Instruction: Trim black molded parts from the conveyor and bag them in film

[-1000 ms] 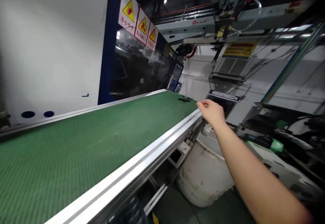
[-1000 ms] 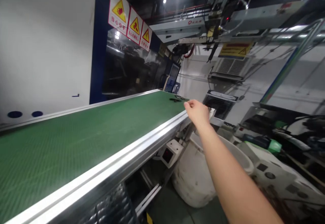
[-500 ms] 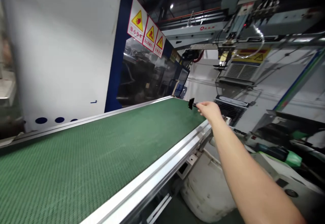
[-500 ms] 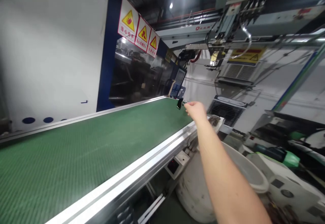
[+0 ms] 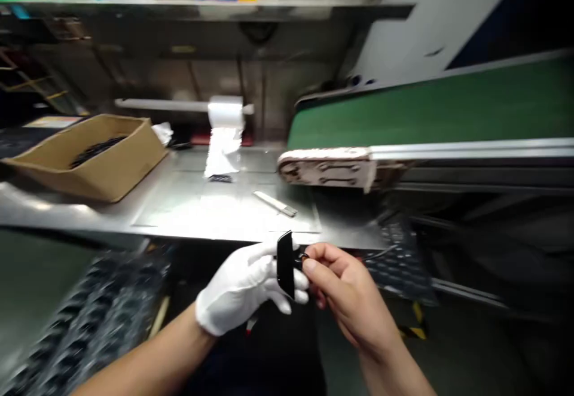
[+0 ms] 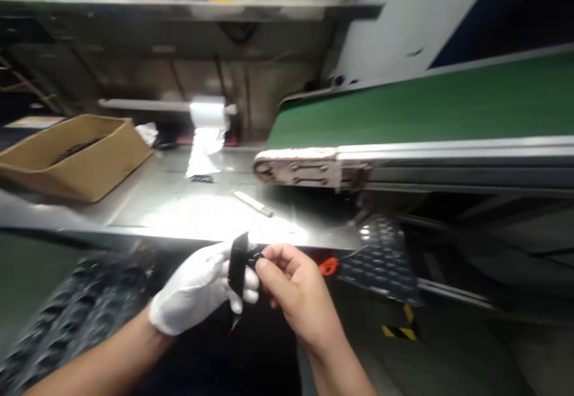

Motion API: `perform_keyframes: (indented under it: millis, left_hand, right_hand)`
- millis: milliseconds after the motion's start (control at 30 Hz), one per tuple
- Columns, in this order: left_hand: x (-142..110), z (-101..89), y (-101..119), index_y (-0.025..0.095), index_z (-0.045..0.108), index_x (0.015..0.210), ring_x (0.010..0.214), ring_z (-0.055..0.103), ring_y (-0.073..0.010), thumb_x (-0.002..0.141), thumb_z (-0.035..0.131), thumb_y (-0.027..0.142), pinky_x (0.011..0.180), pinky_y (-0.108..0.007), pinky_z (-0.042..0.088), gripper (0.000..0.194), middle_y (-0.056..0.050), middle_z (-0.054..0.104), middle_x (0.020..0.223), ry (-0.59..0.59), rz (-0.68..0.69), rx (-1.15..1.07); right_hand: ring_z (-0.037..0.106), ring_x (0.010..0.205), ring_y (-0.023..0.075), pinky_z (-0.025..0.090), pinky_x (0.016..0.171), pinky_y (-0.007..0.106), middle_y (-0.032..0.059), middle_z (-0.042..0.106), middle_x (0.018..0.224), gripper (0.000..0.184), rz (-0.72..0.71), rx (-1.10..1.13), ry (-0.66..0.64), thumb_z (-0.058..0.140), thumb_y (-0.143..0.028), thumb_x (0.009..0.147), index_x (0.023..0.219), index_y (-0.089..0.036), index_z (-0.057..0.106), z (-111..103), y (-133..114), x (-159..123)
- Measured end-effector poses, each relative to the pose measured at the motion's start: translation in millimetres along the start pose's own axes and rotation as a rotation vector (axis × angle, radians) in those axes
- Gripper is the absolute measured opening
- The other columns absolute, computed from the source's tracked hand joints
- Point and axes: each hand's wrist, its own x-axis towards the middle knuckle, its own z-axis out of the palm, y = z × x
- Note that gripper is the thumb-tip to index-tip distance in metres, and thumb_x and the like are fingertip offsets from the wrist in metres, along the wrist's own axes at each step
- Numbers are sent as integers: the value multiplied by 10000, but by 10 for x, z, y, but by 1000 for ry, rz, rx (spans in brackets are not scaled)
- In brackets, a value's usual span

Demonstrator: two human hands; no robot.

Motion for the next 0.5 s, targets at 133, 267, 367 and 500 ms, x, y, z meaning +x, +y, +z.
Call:
perform_keyframes:
  millis: [133,267,367,500]
  left_hand:
    - [-421,-340,-117,179,715,1328,820,810,-217,946,786,436,602,-196,620,466,-119,811,966,52,-56,-269]
    - [-636,-540,-263,193,725,1323,808,812,-209,945,787,440,585,-186,618,456,-106,817,959,20,-48,-385]
    - [-752,-602,-314,201,714,1345,819,816,-215,947,781,457,587,-189,620,478,-107,820,953,-4,-49,-436]
    - [-822,-584,-316,201,706,1349,789,817,-234,939,775,506,559,-195,610,516,-126,819,924,-6,-86,-460]
  right_hand:
    - [454,565,74,385,495,189,-36,569,686,448,128,-21,-50,797,-599,874,926,-188,626,517,364,-40]
    - [487,603,101,419,516,209,-22,576,712,390,188,-32,-68,754,-581,917,949,-209,642,727,518,-147]
    - [518,636,117,444,542,223,-4,593,742,346,233,-53,-102,696,-562,968,982,-217,665,741,594,-180]
    - [509,652,128,455,552,236,10,594,755,370,316,-58,-148,674,-599,966,995,-230,689,716,619,-210]
